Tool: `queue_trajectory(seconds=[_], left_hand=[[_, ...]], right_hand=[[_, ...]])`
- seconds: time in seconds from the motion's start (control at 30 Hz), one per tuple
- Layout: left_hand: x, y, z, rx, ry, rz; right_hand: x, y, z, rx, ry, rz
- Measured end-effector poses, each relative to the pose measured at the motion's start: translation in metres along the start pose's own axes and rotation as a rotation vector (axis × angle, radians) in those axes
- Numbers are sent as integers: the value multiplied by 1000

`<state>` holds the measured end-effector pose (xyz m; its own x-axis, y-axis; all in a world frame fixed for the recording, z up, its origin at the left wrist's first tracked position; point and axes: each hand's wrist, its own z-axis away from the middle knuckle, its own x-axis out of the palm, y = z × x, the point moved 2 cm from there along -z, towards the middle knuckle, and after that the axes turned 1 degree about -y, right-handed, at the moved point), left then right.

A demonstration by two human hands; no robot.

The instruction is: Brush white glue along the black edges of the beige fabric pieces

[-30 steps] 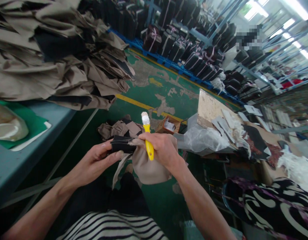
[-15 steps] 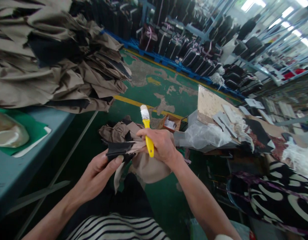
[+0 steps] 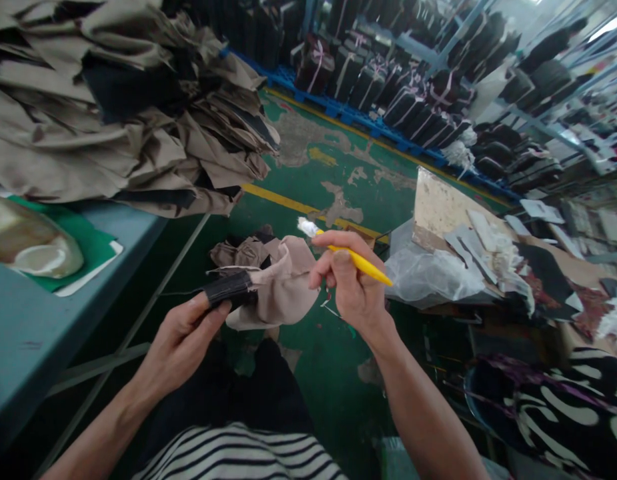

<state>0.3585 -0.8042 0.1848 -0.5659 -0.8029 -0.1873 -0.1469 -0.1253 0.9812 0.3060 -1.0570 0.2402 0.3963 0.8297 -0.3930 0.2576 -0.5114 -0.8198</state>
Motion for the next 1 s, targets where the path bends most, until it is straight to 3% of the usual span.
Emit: queue_trajectory(seconds=[0.1,0.23,0.47,0.67,0.9,1.0], left_hand=[[2,2,6,126,62,-110],[4,3,14,330,104,-220],[-2,12,26,559,66,-327],[-4,13,27,585,69,-330],[-7,10,28,520,85,-218],[-6,8,29,517,58,-185]], right_hand=[[8,-27,5,115,130,-229],[20,-49,11,167,181,-347],[16,-62,28,186,18,-405],[16,-59,37,16,-40,-402],[16,-77,32,-227,-224,-33],[12,-79,34,-191,-254,-13]])
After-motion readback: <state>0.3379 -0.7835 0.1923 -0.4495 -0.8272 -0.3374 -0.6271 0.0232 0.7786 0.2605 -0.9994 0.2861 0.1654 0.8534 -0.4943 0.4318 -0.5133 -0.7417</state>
